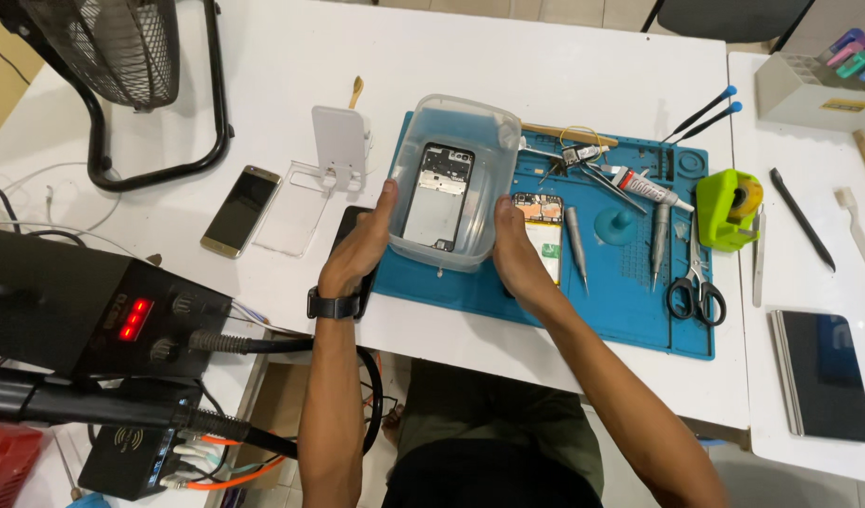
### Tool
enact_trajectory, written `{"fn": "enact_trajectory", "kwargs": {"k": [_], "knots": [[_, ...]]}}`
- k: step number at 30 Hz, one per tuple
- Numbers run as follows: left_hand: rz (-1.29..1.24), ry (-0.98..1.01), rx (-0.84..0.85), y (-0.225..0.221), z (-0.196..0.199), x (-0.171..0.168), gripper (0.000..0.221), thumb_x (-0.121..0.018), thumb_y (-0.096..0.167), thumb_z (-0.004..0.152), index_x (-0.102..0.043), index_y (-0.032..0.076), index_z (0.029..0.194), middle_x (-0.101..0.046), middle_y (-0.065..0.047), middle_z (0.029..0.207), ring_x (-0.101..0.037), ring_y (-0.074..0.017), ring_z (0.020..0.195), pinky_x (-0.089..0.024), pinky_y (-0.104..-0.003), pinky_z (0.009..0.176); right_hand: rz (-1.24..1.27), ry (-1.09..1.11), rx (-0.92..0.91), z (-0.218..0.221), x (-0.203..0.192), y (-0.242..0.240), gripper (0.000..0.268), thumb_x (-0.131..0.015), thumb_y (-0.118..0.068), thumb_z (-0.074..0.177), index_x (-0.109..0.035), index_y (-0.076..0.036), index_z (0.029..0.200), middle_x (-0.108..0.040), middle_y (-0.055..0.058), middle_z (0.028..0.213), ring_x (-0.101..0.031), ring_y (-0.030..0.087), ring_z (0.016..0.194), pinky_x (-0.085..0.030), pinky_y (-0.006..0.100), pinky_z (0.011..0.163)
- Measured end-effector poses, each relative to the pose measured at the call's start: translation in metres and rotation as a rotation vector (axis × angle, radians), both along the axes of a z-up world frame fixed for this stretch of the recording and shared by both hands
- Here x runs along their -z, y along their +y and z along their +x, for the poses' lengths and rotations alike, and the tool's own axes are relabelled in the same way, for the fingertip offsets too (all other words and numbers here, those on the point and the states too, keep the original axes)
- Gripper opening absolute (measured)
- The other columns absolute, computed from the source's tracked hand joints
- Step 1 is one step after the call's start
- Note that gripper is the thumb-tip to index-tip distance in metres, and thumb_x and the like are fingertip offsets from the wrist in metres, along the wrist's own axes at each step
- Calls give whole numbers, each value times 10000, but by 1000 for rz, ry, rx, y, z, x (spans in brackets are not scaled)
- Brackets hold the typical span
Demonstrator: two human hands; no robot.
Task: The person repairs a smartphone by removing the back cover, disconnecting the battery, and replacing it with a new one. They use various tools to open the device and secure the new battery before placing the phone in a container.
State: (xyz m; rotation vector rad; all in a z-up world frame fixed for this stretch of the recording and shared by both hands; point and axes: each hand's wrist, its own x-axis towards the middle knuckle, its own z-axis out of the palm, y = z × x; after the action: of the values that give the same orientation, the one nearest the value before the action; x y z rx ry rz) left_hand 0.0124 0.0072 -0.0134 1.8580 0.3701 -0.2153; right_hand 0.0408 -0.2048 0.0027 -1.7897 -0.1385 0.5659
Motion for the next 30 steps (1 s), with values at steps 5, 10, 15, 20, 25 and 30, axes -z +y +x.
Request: {"fn": "enact_trajectory", "kwargs": {"k": [5, 10, 15, 20, 25, 30], "knots": [[-31, -10, -65, -4, 10, 11, 1142, -201, 836, 929, -328, -105, 1562, -401, -337, 1506, -421, -413, 1388, -318, -485, 1132, 3, -61, 80, 10, 10, 3, 973, -109, -697, 1022, -83, 54, 1639, -161, 394, 1640, -251, 570, 1503, -299, 665, 1194], [-72, -101, -113, -16, 38, -50, 1148, -217, 835, 911, -276, -87, 1593, -252, -397, 1561, -269, -508, 1489, -219, -509, 1206, 38, -132, 118, 18, -55, 24, 919, -153, -663, 1031, -253, 31, 1624, -319, 364, 1608, -395, 513, 1457, -392, 611, 1145], [-198, -147, -137, 0, 93, -60, 988, -269, 728, 978, -276, -22, 1621, -195, -299, 1685, -154, -401, 1581, -100, -527, 1281, 58, -92, 149, 79, -62, 34, 1004, -213, -725, 1016, -185, 61, 1641, -279, 377, 1612, -466, 497, 1412, -485, 539, 1078], [-319, -213, -173, 13, 177, -39, 932, -327, 663, 1009, -274, -46, 1613, -219, -297, 1677, -172, -389, 1578, -116, -522, 1287, -9, -127, 195, 162, -41, 48, 938, -229, -697, 1054, -297, 45, 1623, -439, 346, 1533, -563, 465, 1325, -522, 522, 1023], [-292, -167, -203, 10, 222, -34, 942, -281, 675, 1000, -249, -24, 1632, -204, -262, 1698, -155, -373, 1586, -126, -509, 1290, -108, -184, 204, 229, -20, 50, 881, -191, -650, 1088, -401, 55, 1574, -550, 343, 1433, -626, 462, 1244, -538, 521, 1009], [-244, -164, -222, 19, 279, 17, 1018, -306, 790, 956, -290, 35, 1638, -265, -232, 1688, -205, -358, 1575, -151, -506, 1279, -176, -202, 218, 268, 7, 51, 858, -175, -635, 1098, -418, 51, 1554, -593, 321, 1375, -678, 421, 1151, -540, 515, 982]]}}
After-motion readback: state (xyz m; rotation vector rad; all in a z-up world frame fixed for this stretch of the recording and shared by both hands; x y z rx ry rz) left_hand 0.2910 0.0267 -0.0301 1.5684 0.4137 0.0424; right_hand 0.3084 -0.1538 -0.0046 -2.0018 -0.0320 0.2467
